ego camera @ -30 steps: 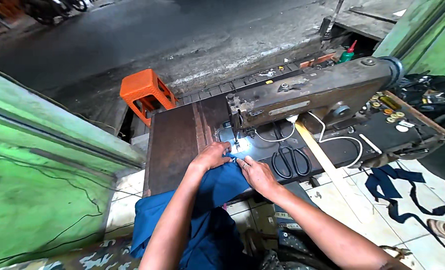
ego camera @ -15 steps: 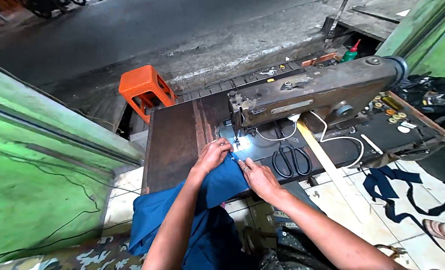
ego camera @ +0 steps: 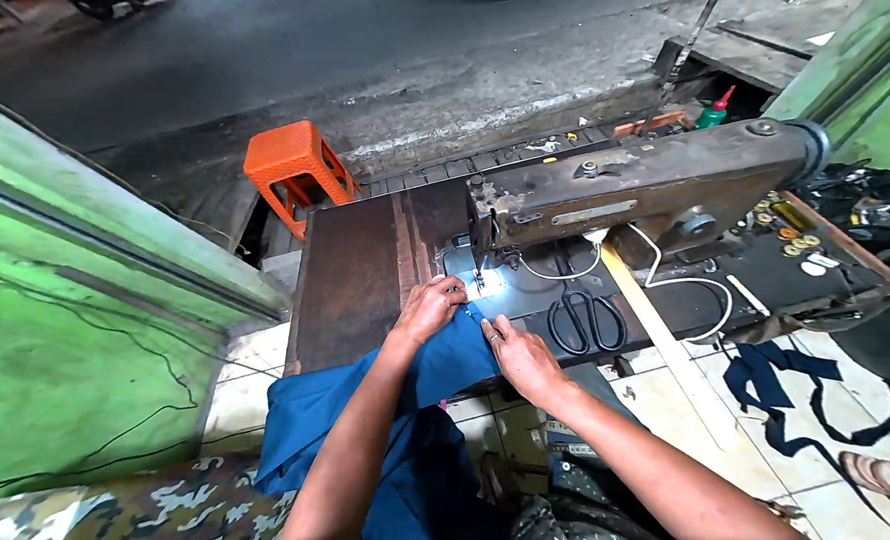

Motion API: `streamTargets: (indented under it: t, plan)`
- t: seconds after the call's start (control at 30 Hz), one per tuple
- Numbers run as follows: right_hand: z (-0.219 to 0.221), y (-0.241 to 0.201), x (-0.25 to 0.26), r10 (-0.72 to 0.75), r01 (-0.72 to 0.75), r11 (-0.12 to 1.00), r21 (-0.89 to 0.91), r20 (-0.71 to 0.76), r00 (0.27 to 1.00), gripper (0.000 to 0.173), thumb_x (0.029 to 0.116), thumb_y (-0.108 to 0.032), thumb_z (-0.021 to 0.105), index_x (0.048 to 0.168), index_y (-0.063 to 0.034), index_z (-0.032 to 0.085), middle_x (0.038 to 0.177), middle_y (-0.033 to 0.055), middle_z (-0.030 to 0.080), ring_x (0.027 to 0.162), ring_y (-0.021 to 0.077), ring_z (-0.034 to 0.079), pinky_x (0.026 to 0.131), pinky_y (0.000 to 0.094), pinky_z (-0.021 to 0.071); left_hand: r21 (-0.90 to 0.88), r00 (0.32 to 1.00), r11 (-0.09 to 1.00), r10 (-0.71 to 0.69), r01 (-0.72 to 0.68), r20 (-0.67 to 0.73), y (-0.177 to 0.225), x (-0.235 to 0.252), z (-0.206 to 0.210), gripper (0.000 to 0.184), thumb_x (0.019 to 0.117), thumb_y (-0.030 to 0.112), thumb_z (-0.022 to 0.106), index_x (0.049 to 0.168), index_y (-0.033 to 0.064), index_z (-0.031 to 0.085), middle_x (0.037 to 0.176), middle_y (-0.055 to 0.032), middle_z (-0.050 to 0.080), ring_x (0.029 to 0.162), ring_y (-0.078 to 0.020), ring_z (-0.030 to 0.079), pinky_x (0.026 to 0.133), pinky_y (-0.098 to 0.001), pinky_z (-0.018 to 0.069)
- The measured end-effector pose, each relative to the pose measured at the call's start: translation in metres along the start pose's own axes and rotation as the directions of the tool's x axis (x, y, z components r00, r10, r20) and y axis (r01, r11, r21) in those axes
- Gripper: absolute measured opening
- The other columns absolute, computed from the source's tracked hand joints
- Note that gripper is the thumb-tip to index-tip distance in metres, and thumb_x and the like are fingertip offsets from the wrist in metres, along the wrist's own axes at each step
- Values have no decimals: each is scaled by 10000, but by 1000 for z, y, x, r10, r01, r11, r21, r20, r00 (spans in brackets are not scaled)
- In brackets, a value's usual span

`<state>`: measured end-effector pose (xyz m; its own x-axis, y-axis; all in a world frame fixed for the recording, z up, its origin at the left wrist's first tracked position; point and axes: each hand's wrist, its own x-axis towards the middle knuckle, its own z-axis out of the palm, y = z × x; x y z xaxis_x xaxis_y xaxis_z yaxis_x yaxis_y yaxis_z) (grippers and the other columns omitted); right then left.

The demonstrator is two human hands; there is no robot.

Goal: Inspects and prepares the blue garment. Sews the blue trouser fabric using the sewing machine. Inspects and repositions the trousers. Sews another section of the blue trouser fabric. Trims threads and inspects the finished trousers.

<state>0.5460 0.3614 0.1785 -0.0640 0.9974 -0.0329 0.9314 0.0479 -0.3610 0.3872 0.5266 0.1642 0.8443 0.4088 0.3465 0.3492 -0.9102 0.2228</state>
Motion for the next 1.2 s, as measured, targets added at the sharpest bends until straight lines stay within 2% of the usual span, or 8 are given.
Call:
streamTargets:
  t: [0.2,0.33,0.5,0.57,0.67,0.77,0.93,1.2]
  plan:
    - [14,4,-6,-8,5,1000,-16,-155,988,393,1010,-34,509,1383,-13,629,1205,206,667,924,314,727,792,397,608,18,1000,1000,-25,24,13,6,0,-1,160,914,27,672,922,106,811,1096,-69,750,1045,-253,715,886,-434,590]
    - [7,1,-7,4,-6,1000,-21,-88,996,398,1027,-35,478,1402,-9,608,1236,208,655,962,321,721,826,405,600,4,994,995,-98,98,53,12,0,-5,169,920,33,653,942,95,808,1125,-72,742,1062,-260,704,913,-453,576]
    - [0,-1,-6,0,-1,999,-46,-14,1000,413,1036,-33,446,1426,6,575,1249,217,644,955,338,720,819,433,599,73,908,916,-402,395,116,39,4,-10,301,969,398,625,983,166,816,1208,1,727,1105,-219,679,964,-460,532]
    - [2,2,-7,-9,9,998,-59,-3,1000,421,1046,-71,441,1444,-8,562,1240,205,665,944,342,726,810,450,599,64,885,889,-458,454,85,45,3,-5,314,975,429,661,994,151,807,1209,-22,724,1125,-243,668,978,-462,526]
    - [1,5,-8,-1,5,997,-81,53,999,463,1051,-111,427,1502,-44,509,1250,187,674,950,343,723,811,470,588,28,836,841,-541,541,89,49,4,0,298,975,380,687,1131,136,758,1246,-71,693,1150,-284,647,981,-483,516]
    - [-1,3,-9,22,-12,994,-107,87,996,487,1052,-122,416,1532,-66,478,1244,185,676,912,343,723,780,474,584,20,782,785,-619,619,75,51,1,0,480,966,405,699,1347,118,647,1289,-141,661,1102,-344,679,924,-552,552]
    - [-5,-4,-9,46,-28,988,-152,112,993,486,1061,-120,408,1540,-56,461,1194,190,689,875,342,723,748,458,583,19,746,754,-653,656,132,43,1,-1,365,1008,376,642,1174,56,695,1089,-155,722,999,-350,708,864,-568,552]
    - [-9,-15,7,156,-129,964,-234,100,983,509,1028,-39,410,1535,-8,442,1131,196,700,835,327,727,710,434,582,-33,880,883,-463,468,104,19,22,12,241,1017,236,626,1117,32,707,1059,-163,721,948,-332,724,827,-532,577]
